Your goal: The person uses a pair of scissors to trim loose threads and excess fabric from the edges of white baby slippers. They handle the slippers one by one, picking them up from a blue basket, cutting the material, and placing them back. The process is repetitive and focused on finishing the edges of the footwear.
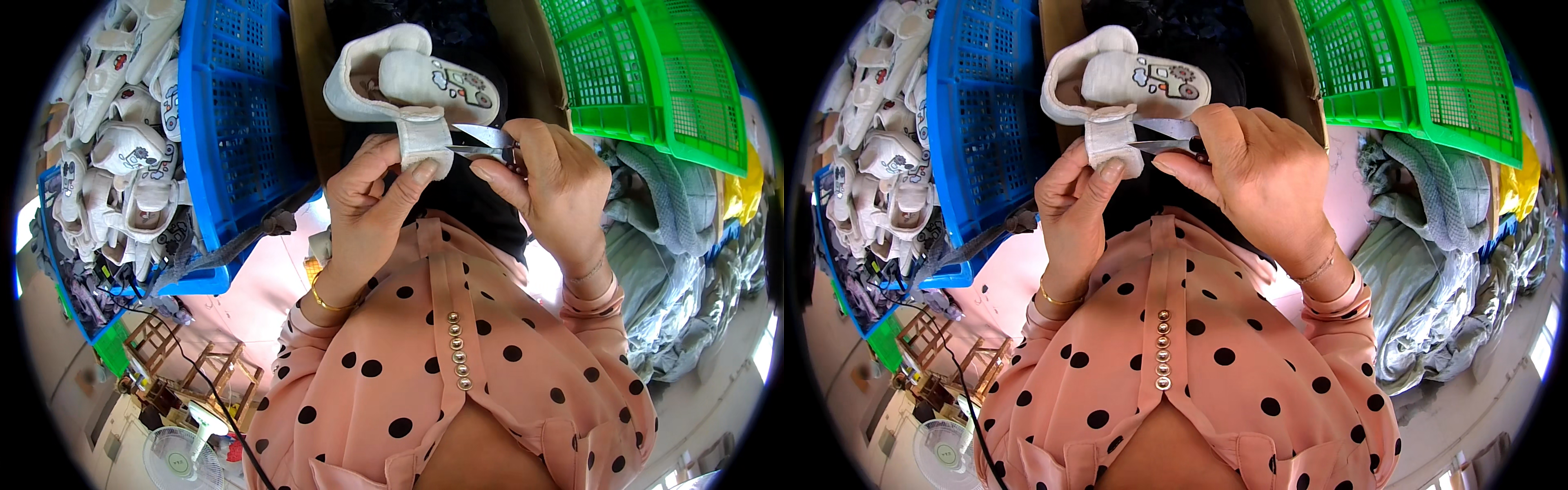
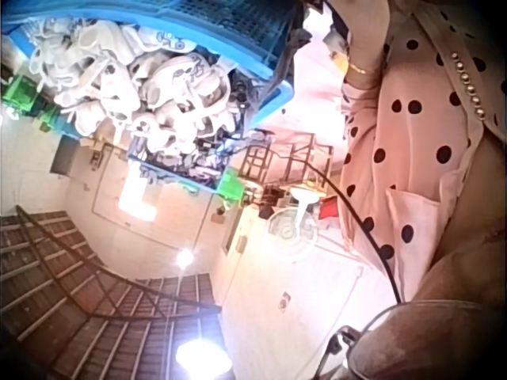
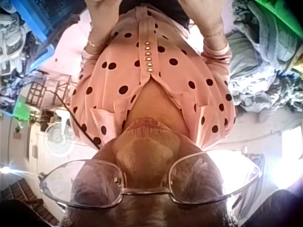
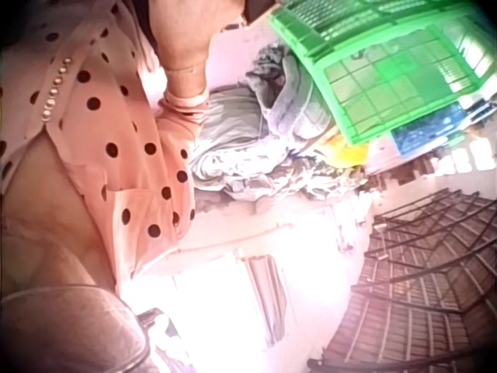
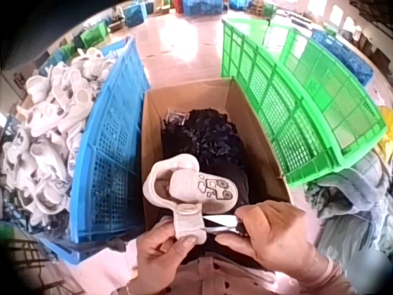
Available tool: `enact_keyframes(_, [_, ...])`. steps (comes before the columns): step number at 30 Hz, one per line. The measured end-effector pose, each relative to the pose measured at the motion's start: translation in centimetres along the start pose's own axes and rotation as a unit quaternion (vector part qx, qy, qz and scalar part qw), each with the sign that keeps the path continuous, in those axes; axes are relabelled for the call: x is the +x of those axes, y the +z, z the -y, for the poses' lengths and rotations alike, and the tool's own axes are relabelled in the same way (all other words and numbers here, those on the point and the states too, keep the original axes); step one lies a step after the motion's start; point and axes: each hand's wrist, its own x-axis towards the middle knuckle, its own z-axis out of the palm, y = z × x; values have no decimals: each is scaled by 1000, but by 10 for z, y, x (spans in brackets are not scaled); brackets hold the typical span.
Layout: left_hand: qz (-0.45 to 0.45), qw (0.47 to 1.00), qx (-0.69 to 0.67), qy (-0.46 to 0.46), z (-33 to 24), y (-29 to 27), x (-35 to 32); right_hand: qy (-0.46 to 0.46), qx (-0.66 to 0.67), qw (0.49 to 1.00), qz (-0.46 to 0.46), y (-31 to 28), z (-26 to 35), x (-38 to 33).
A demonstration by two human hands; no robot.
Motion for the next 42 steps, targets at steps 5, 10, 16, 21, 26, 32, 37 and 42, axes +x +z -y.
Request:
enact_keyframes(5, [15,1000,14,7,3,-4,-2,-8,-7,1000,-6,0,-1,-1])
enact_keyframes(10, [0,1000,7,6,0,0,0,-19,-8,1000,-19,0,-2,-1])
enact_keyframes(16, [13,1000,26,10,-2,-2,-1,-28,-16,999,-22,1,-3,1])
enact_keyframes(21, [1,1000,12,13,-1,1,0,-27,-6,999,-22,3,-3,1])
enact_keyframes(26, [1,1000,9,8,-3,3,-1,27,95,994,-39,13,1,-3])
enact_keyframes(32, [30,999,30,29,-3,1,1,246,590,769,34,42,13,-19])
enact_keyframes(37, [-13,998,-63,-23,-3,-3,-5,276,586,761,27,18,7,-7])
enact_keyframes(42, [-20,999,-27,-5,-5,-7,-4,91,208,974,26,3,-5,-4])
